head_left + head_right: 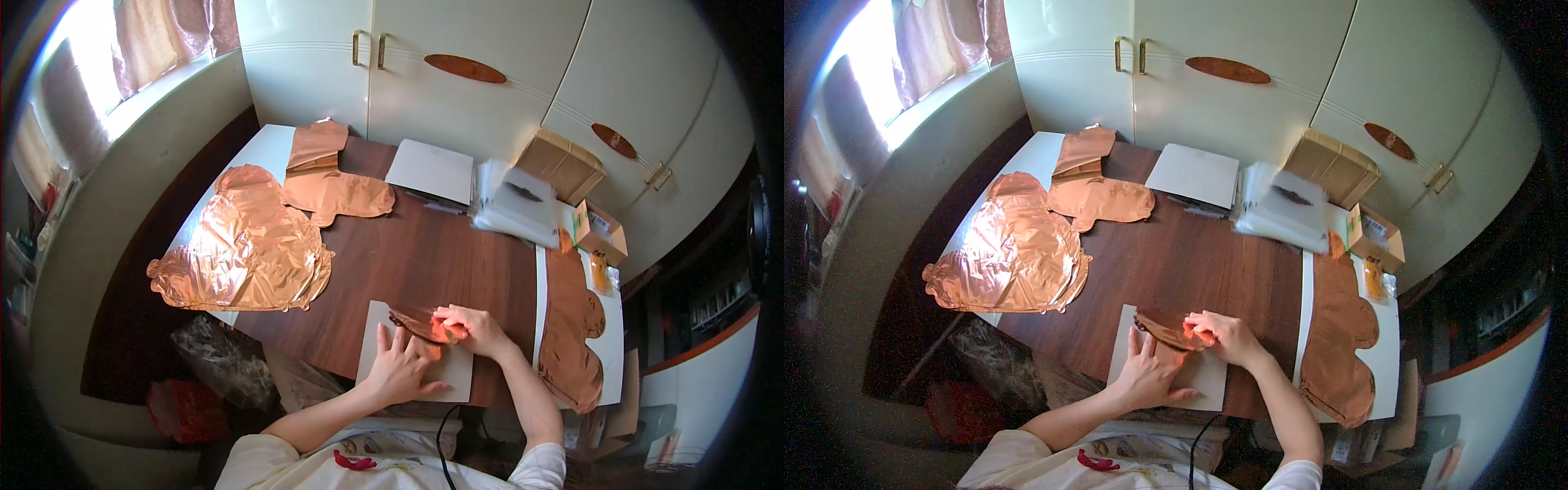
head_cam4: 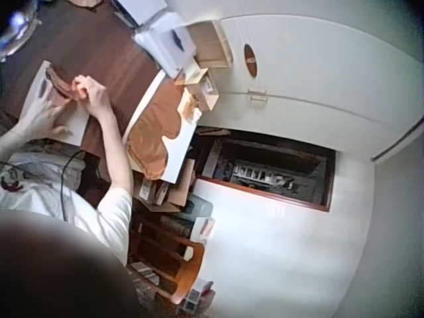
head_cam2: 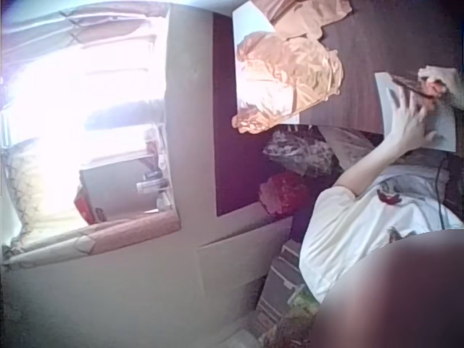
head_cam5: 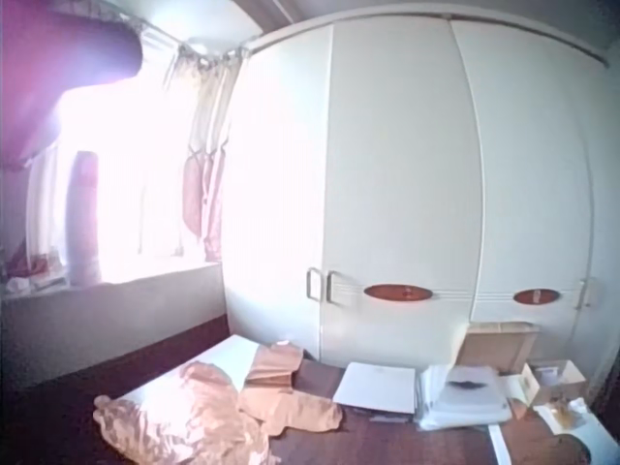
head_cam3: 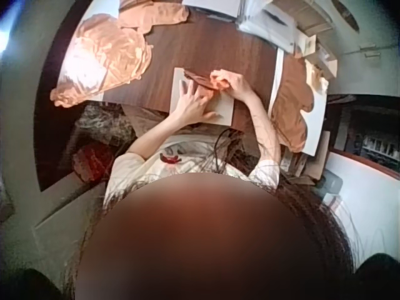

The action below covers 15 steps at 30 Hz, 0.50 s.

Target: Folding metallic foil balloons and placing them into plastic packaging with a cardboard insert.

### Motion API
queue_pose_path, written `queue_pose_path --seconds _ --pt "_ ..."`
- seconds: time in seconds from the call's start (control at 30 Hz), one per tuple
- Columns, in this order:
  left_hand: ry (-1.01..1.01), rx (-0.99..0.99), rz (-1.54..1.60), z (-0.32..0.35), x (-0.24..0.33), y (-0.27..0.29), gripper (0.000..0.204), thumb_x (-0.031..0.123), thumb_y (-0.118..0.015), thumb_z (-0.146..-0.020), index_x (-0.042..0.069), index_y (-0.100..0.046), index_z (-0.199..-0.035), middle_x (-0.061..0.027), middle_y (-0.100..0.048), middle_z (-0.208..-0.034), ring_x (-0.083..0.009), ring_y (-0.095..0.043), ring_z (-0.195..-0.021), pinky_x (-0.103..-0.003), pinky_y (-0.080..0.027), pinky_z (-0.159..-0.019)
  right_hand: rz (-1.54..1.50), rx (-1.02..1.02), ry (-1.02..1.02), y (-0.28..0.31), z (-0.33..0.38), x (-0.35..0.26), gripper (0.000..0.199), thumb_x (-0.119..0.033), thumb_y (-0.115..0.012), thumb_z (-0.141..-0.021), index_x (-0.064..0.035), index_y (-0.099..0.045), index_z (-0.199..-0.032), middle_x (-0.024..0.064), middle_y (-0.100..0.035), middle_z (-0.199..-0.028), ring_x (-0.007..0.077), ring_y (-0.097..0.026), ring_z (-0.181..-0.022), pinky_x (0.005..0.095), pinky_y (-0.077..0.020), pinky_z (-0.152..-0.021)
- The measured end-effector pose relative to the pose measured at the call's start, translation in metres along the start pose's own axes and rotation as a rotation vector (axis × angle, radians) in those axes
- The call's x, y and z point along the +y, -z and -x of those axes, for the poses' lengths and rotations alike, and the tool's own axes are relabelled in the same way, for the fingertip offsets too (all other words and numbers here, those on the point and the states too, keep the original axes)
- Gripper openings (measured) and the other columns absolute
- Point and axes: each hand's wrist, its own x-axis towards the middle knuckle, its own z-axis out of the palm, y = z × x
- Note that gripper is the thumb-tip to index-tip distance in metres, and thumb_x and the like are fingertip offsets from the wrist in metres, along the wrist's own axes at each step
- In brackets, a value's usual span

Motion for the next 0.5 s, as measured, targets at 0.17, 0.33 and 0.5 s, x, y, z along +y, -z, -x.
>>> queue_pose_path --seconds 0.17,0.33,0.5 --pt "-0.050 0.232 0.247 0.004 -0.006 -0.017 0.080 0.072 -0.046 -0.073 0.013 -0.049 -0.127 -0.0166 -0.046 -0.128 -0.0376 -0.035 -0.124 -0.068 -0.009 -0.099 0.216 0.065 0.142 -0.018 0.013 -0.004 0.016 -0.008 -0.060 -0.077 -0.0043 -0.056 -0.093 0.0098 -0.062 -0.109 0.0264 -0.060 -0.102 0.0397 -0.0475 -0.092" --pt "0.005 -0.060 0.134 -0.002 -0.002 0.007 0.072 0.068 -0.046 -0.076 0.015 -0.051 -0.124 -0.0139 -0.049 -0.126 -0.0343 -0.040 -0.122 -0.068 -0.005 -0.099 0.242 0.091 0.119 -0.025 0.017 -0.001 0.015 -0.007 -0.057 -0.079 -0.0043 -0.056 -0.094 0.0103 -0.062 -0.109 0.0268 -0.060 -0.101 0.0397 -0.0476 -0.092" --pt "0.011 0.049 0.129 0.004 -0.006 -0.008 0.062 0.059 -0.056 -0.074 0.012 -0.058 -0.114 -0.0112 -0.058 -0.113 -0.0331 -0.050 -0.106 -0.069 -0.015 -0.097 0.219 0.087 0.096 -0.030 0.018 0.000 0.023 -0.006 -0.052 -0.082 -0.0037 -0.057 -0.104 0.0115 -0.062 -0.109 0.0266 -0.060 -0.103 0.0386 -0.0477 -0.093"
